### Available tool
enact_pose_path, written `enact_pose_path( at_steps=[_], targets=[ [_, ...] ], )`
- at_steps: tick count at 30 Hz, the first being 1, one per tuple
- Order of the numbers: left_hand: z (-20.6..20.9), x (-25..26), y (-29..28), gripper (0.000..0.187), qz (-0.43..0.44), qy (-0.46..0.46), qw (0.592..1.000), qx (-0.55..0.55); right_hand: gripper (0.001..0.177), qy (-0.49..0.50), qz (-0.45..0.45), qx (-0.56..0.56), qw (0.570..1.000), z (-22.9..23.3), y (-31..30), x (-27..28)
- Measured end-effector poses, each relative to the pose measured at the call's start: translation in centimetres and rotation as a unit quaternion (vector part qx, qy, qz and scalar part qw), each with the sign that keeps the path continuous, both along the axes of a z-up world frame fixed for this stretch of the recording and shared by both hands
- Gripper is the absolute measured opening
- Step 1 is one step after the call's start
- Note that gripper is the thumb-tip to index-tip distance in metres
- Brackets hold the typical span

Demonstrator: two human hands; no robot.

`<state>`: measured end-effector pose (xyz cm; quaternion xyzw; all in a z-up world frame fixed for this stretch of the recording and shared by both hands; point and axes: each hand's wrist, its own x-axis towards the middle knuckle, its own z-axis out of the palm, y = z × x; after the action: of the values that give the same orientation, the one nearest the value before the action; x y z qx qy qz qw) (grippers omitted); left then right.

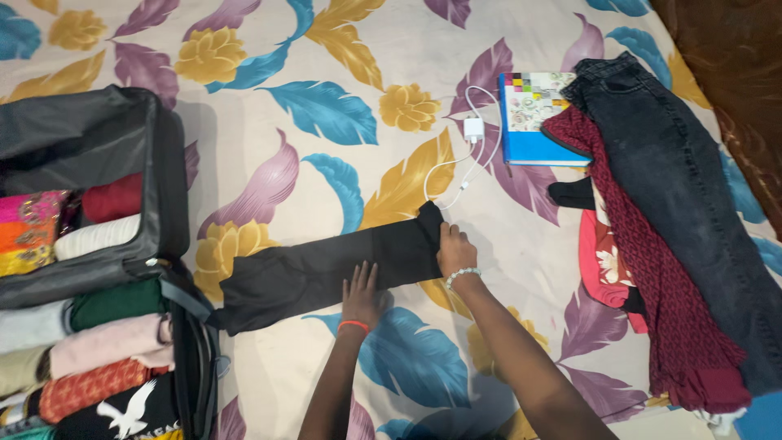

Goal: The person folds a pair of black leggings, a pair of dark blue jeans, and a red patterned top by hand, placing each folded item into an open suitcase on a bed.

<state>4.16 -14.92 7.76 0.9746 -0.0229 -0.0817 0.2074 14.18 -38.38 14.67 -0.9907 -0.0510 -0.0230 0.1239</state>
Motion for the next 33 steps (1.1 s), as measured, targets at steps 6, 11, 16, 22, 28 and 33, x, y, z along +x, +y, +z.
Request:
enact_pose_path(
  at_steps=[6, 11, 16, 22, 28, 33],
  targets=[
    [-0.2, -0.7, 0.7, 0.095, -0.029, 0.054, 0.995, 0.073, 0.059, 0.062, 0.052, 0.080, 0.994, 0.2, 3.1, -1.8],
    [-1.5, -2.2, 1.2, 0.092, -0.017, 0.029, 0.998, 0.056, 0.046, 0.003, 0.092, 0.172, 0.981, -2.0, 2.2, -2.0],
    [-1.5, -3.3, 1.6, 0.090, -0.029, -0.009, 0.997, 0.070, 0.065, 0.001, -0.045, 0.158, 0.986, -4.3, 0.1, -2.0],
    [1.8, -3.2, 1.1, 0.094, -0.034, 0.022, 0.997, 0.072, 0.078, 0.143, -0.123, 0.223, 0.956, -8.5, -1.0, 0.8],
    [2.1, -2.7, 0.6, 0.090, -0.076, 0.014, 0.993, 0.090, 0.070, 0.154, -0.100, 0.183, 0.966, -4.3, 2.2, 0.8],
    [0.1, -2.7, -0.8, 0.089, -0.089, 0.024, 0.992, 0.087, 0.057, 0.051, -0.035, 0.074, 0.995, -0.5, 6.9, -1.6]
  ],
)
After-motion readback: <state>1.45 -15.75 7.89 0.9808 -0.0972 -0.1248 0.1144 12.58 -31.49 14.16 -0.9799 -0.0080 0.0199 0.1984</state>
